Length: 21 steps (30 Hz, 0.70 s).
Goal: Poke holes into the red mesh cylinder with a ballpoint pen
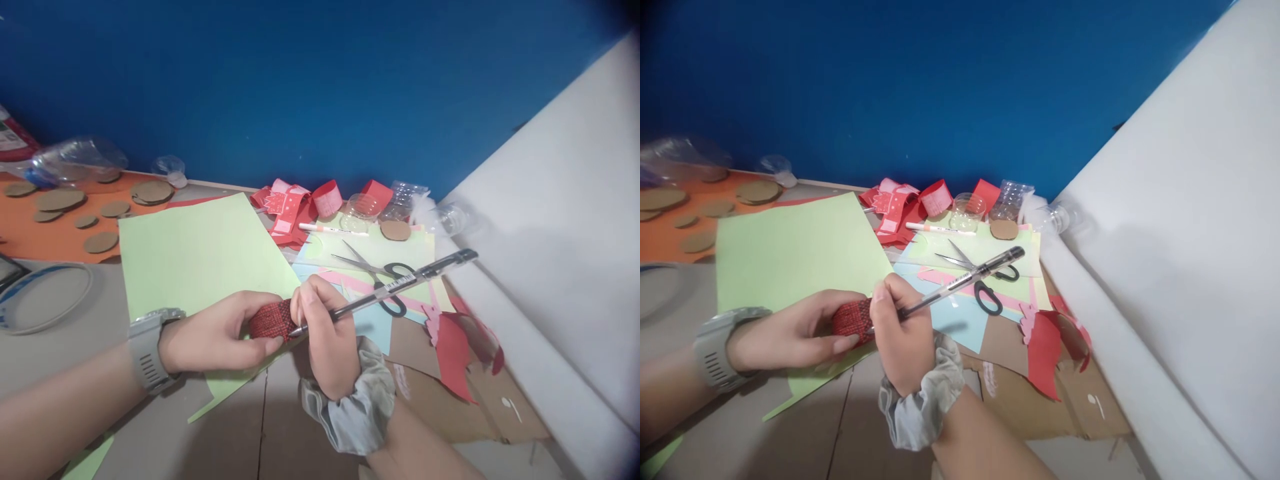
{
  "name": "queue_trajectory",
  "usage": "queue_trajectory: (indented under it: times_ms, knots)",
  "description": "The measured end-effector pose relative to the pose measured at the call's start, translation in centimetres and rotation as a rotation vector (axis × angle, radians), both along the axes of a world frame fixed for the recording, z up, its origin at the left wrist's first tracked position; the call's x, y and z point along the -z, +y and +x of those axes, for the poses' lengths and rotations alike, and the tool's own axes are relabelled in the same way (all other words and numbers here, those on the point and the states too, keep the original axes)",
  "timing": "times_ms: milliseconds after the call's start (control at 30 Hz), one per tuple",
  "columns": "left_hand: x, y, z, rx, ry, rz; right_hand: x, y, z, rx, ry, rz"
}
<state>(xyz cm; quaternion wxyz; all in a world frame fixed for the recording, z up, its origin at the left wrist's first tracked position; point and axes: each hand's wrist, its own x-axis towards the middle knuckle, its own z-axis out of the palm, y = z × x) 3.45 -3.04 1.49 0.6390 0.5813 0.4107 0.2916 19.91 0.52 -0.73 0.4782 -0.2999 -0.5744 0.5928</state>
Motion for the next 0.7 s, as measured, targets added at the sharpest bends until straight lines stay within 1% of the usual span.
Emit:
queue_trajectory:
  times_ms: [267,367,467,700]
  knots:
    - [-0.27,0.11,0.13,-0.029,0.042,0.003,-0.07,-0.06,0.14,-0.008,-0.025,0.017]
    - [-0.23,0.16,0.13,-0.021,0.022,0.031,0.17,-0.25,0.01,0.010,0.008,0.020]
    - [-0.20,0.13,0.17,-0.006,-0.007,0.021,0.26,-0.32,-0.09,0.041,0.022,0.022]
    - [0.04,-0.15,-0.04,0.006,-0.055,-0.003,-0.08,-0.24,0.01,0.047,-0.040,0.063]
